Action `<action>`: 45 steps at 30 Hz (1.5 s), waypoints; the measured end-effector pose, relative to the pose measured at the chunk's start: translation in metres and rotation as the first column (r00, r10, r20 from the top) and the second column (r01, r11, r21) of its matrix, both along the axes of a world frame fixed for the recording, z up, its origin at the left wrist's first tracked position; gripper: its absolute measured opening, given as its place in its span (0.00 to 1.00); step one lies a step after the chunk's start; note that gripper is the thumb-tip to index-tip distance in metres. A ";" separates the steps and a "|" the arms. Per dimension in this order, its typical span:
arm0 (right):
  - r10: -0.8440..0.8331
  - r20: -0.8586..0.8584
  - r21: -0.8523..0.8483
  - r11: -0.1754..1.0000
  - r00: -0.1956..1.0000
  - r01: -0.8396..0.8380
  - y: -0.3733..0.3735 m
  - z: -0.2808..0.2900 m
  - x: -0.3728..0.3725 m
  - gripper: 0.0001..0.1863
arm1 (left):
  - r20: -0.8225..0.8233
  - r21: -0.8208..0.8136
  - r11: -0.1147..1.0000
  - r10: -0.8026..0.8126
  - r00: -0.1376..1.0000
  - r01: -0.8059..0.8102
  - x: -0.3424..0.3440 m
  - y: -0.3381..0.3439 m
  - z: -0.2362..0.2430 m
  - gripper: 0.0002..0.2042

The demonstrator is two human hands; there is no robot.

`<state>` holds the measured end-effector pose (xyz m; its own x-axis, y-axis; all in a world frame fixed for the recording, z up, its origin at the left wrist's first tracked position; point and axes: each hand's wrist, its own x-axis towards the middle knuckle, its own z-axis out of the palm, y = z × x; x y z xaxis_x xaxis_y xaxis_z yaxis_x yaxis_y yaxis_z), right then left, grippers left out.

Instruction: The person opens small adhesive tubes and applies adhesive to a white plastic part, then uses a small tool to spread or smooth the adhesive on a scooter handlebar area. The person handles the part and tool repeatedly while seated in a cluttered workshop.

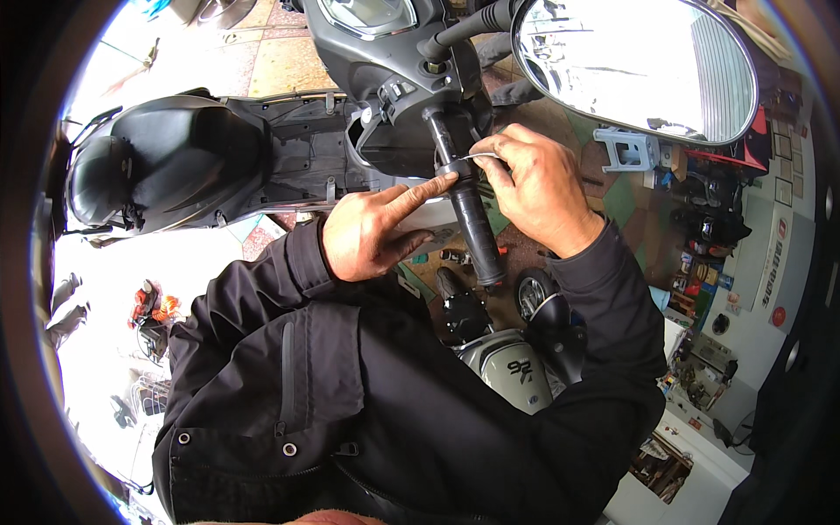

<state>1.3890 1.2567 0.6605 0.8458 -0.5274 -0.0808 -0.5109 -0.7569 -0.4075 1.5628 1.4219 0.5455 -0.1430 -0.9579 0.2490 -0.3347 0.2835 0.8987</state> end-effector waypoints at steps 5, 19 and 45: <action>0.059 -0.078 0.100 0.994 0.995 -0.051 -0.018 0.005 0.007 0.05 | 0.009 -0.014 1.000 0.014 1.000 -0.014 0.000 0.000 -0.001 0.40; 0.096 -0.126 0.214 0.974 0.987 -0.068 -0.030 0.009 0.007 0.06 | -0.001 -0.006 1.000 0.008 1.000 -0.008 0.000 0.001 -0.002 0.41; -0.096 0.198 0.173 0.983 0.975 0.062 -0.016 0.000 -0.017 0.13 | 0.047 0.004 1.000 0.017 0.999 -0.017 -0.002 0.003 -0.004 0.40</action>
